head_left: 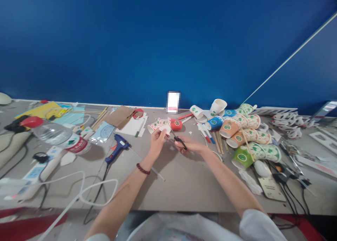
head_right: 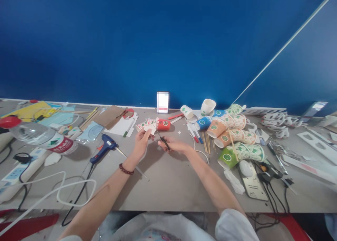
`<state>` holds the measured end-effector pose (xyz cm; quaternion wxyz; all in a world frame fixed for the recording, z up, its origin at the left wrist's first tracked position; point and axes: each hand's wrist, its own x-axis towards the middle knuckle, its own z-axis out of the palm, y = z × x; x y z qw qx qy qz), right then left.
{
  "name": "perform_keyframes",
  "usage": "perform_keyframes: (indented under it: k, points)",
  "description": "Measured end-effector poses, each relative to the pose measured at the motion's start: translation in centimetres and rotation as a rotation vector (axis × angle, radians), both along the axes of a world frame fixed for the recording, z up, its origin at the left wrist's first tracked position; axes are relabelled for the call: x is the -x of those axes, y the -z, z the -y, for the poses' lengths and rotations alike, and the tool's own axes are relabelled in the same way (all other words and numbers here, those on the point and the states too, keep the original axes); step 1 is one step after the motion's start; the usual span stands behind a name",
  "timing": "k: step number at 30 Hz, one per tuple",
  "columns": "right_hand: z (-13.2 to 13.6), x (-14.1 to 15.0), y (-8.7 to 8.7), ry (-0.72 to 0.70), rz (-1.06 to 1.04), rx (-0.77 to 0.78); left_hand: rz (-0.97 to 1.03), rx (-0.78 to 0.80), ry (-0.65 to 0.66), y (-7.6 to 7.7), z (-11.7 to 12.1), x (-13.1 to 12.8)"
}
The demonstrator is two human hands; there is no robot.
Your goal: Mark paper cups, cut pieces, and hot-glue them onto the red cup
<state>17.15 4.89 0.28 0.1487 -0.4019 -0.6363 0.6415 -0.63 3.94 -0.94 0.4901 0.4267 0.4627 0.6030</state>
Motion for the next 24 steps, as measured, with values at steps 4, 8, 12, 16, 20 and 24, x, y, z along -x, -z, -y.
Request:
perform_keyframes:
  k: [4,8,12,16,20,24]
  points:
    - [-0.05,0.03,0.28,-0.004,-0.031,0.005,0.009,-0.008,-0.004,-0.28,0.01,-0.24]
    - [0.06,0.06,0.17,0.004,-0.034,0.013,0.014,-0.025,0.025,-0.14,0.01,-0.37]
    - [0.14,0.10,0.14,0.010,-0.048,0.024,0.004,-0.033,0.029,0.17,-0.05,-0.38]
    - [0.14,0.13,0.16,0.013,-0.046,0.037,-0.001,-0.035,0.024,0.47,-0.15,-0.31]
    - [0.19,0.15,0.08,0.013,-0.037,0.042,-0.001,-0.032,0.019,0.57,-0.19,-0.28]
    - [0.26,0.13,-0.03,0.004,-0.055,0.036,0.001,-0.029,0.016,0.44,-0.16,-0.31]
